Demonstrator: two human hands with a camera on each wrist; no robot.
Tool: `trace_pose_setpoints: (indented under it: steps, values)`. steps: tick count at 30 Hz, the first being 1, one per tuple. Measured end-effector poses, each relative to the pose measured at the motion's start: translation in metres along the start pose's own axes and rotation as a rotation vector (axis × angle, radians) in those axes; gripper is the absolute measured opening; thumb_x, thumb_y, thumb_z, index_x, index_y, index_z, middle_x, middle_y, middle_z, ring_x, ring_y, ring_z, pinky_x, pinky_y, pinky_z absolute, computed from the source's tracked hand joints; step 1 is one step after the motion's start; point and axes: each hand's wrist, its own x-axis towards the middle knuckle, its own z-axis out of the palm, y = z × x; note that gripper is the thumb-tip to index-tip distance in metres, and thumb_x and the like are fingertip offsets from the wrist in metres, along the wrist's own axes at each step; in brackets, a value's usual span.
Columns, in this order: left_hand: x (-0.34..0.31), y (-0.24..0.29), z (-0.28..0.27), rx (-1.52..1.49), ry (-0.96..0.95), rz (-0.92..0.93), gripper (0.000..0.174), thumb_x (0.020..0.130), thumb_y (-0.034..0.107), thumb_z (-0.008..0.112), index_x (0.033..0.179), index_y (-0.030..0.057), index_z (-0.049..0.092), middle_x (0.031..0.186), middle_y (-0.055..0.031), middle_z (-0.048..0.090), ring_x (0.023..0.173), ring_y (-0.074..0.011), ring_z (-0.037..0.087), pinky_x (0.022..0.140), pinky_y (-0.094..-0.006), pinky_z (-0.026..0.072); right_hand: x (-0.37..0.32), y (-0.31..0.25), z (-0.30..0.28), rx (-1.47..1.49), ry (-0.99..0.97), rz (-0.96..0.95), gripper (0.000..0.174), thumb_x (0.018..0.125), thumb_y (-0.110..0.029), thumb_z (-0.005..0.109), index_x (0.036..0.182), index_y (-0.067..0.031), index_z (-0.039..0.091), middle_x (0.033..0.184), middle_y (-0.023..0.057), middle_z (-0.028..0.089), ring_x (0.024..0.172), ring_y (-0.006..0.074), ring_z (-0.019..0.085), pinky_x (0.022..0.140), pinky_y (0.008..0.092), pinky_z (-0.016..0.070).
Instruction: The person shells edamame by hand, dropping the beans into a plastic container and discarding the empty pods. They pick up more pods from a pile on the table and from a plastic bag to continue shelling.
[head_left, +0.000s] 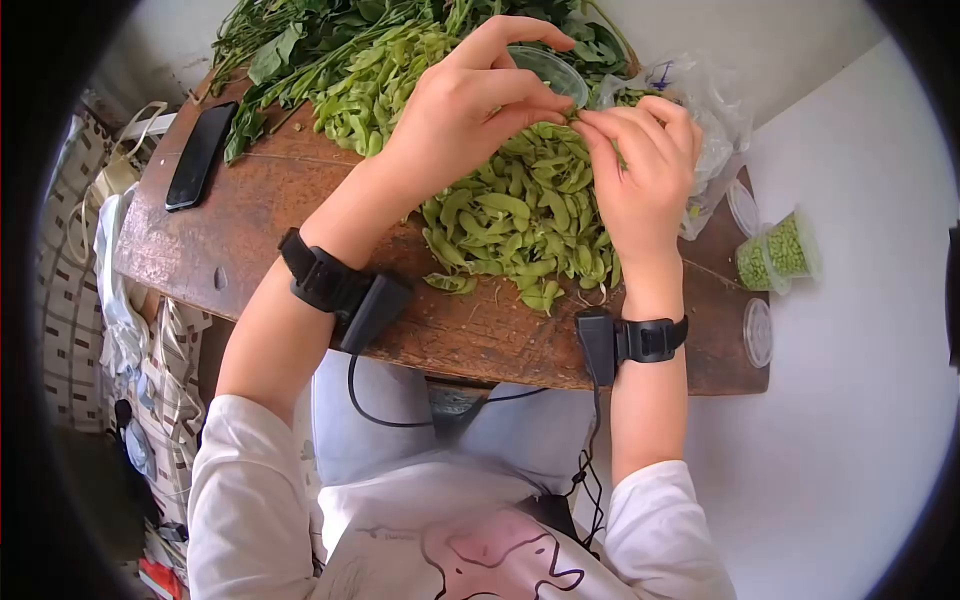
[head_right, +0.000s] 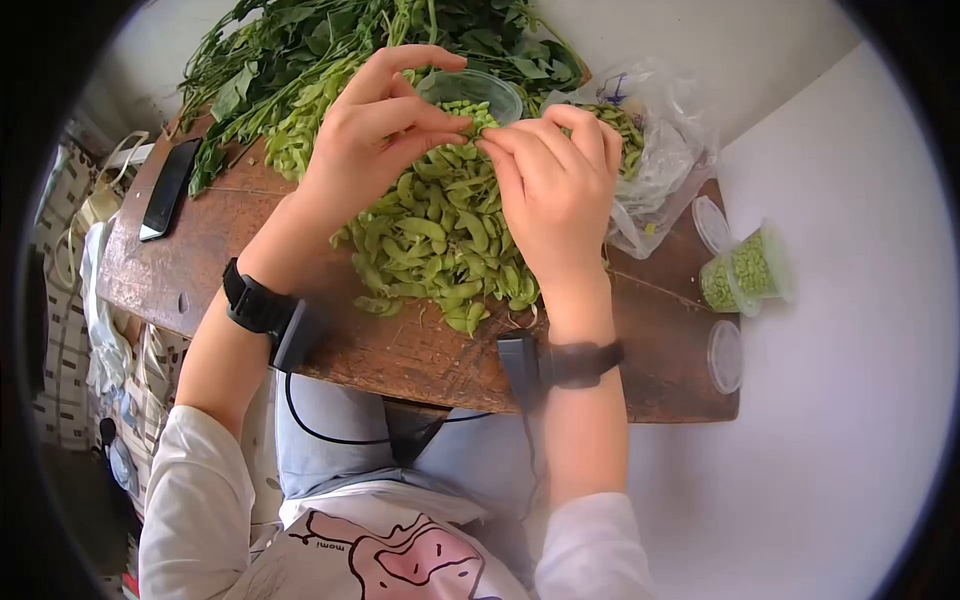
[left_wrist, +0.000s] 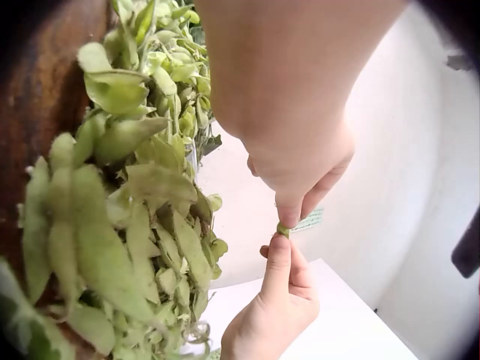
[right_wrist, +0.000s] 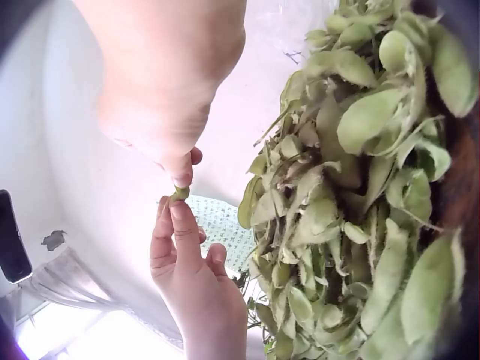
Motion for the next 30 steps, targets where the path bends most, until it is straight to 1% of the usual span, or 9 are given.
trace_pose_setpoints:
  steps: [3, 6, 8, 12, 15, 17, 20, 24, 30]
  values:
    - [0.003, 0.001, -0.004, 0.002, -0.021, -0.024, 0.01, 0.083, 0.001, 0.08, 0.093, 0.0039, 0.079, 0.131, -0.0074, 0.063, 0.074, -0.0108, 0.06, 0.061, -0.0257, 0.05, -0.001, -0.005, 0.008, 0.005, 0.06, 0.043, 0.01, 0.082, -0.011, 0.081, 0.089, -0.0122, 0.075, 0.09, -0.0016, 0.072, 0.098, 0.0225, 0.06, 0.092, 0.0396, 0.0406]
    - [0.002, 0.006, 0.0, -0.053, 0.047, -0.1, 0.011, 0.084, 0.001, 0.08, 0.095, 0.0036, 0.078, 0.131, -0.0071, 0.062, 0.072, -0.0077, 0.06, 0.059, -0.0242, 0.0488, -0.001, -0.005, 0.008, 0.086, 0.115, 0.136, 0.012, 0.08, -0.009, 0.083, 0.089, -0.011, 0.076, 0.088, -0.0012, 0.072, 0.096, 0.0231, 0.059, 0.09, 0.0383, 0.0414]
    - [0.002, 0.012, 0.0, -0.096, 0.065, -0.314, 0.011, 0.086, 0.002, 0.079, 0.097, 0.0033, 0.077, 0.133, -0.0062, 0.061, 0.07, -0.0044, 0.058, 0.057, -0.0225, 0.0472, -0.001, -0.003, 0.01, 0.138, 0.194, 0.164, 0.014, 0.078, -0.007, 0.084, 0.089, -0.0097, 0.076, 0.087, -0.0004, 0.072, 0.093, 0.0237, 0.058, 0.086, 0.0366, 0.0439]
    - [-0.001, 0.009, 0.001, -0.157, 0.061, -0.351, 0.01, 0.088, 0.003, 0.078, 0.098, 0.0029, 0.076, 0.135, -0.0054, 0.059, 0.072, -0.0021, 0.061, 0.057, -0.0202, 0.048, 0.001, -0.007, 0.007, 0.159, 0.23, 0.176, 0.015, 0.078, -0.006, 0.085, 0.089, -0.0088, 0.076, 0.086, 0.0009, 0.073, 0.09, 0.0237, 0.058, 0.081, 0.0349, 0.0463]
    - [-0.002, 0.008, 0.004, -0.262, 0.084, -0.392, 0.007, 0.089, 0.003, 0.077, 0.096, 0.0016, 0.076, 0.135, -0.0065, 0.059, 0.081, -0.0041, 0.067, 0.06, -0.019, 0.0516, 0.002, -0.008, 0.006, 0.188, 0.249, 0.192, 0.015, 0.078, -0.005, 0.085, 0.089, -0.0077, 0.076, 0.086, 0.0021, 0.073, 0.089, 0.0234, 0.058, 0.078, 0.034, 0.0475]
    - [-0.002, 0.007, 0.005, -0.33, 0.12, -0.365, 0.007, 0.09, 0.004, 0.077, 0.096, 0.0002, 0.075, 0.136, -0.0083, 0.058, 0.093, -0.0083, 0.072, 0.064, -0.019, 0.0552, 0.003, -0.008, 0.005, 0.185, 0.272, 0.17, 0.015, 0.078, -0.005, 0.085, 0.089, -0.0067, 0.076, 0.086, 0.0027, 0.073, 0.088, 0.0234, 0.058, 0.078, 0.0337, 0.0479]
    - [-0.003, 0.007, 0.003, -0.341, 0.1, -0.385, 0.008, 0.09, 0.003, 0.076, 0.097, -0.0007, 0.075, 0.137, -0.01, 0.057, 0.1, -0.0122, 0.072, 0.066, -0.02, 0.0565, 0.004, -0.01, 0.003, 0.194, 0.289, 0.162, 0.016, 0.078, -0.005, 0.085, 0.09, -0.006, 0.076, 0.086, 0.0029, 0.073, 0.088, 0.0236, 0.058, 0.077, 0.0333, 0.0483]
    - [-0.003, 0.007, 0.004, -0.374, 0.109, -0.363, 0.008, 0.091, 0.001, 0.075, 0.098, -0.0012, 0.074, 0.138, -0.0106, 0.056, 0.104, -0.0145, 0.072, 0.069, -0.0209, 0.0578, 0.004, -0.011, 0.0, 0.193, 0.29, 0.158, 0.016, 0.078, -0.004, 0.085, 0.091, -0.006, 0.076, 0.086, 0.0032, 0.073, 0.088, 0.0235, 0.058, 0.077, 0.0332, 0.0484]
    - [-0.006, -0.002, 0.01, -0.546, 0.158, -0.295, 0.007, 0.09, 0.0, 0.075, 0.097, -0.0018, 0.072, 0.139, -0.0137, 0.054, 0.105, -0.0192, 0.072, 0.084, -0.0254, 0.0616, 0.003, -0.012, 0.001, 0.246, 0.302, 0.182, 0.015, 0.079, -0.003, 0.084, 0.092, -0.0052, 0.076, 0.088, 0.0029, 0.074, 0.088, 0.0231, 0.058, 0.077, 0.033, 0.0483]
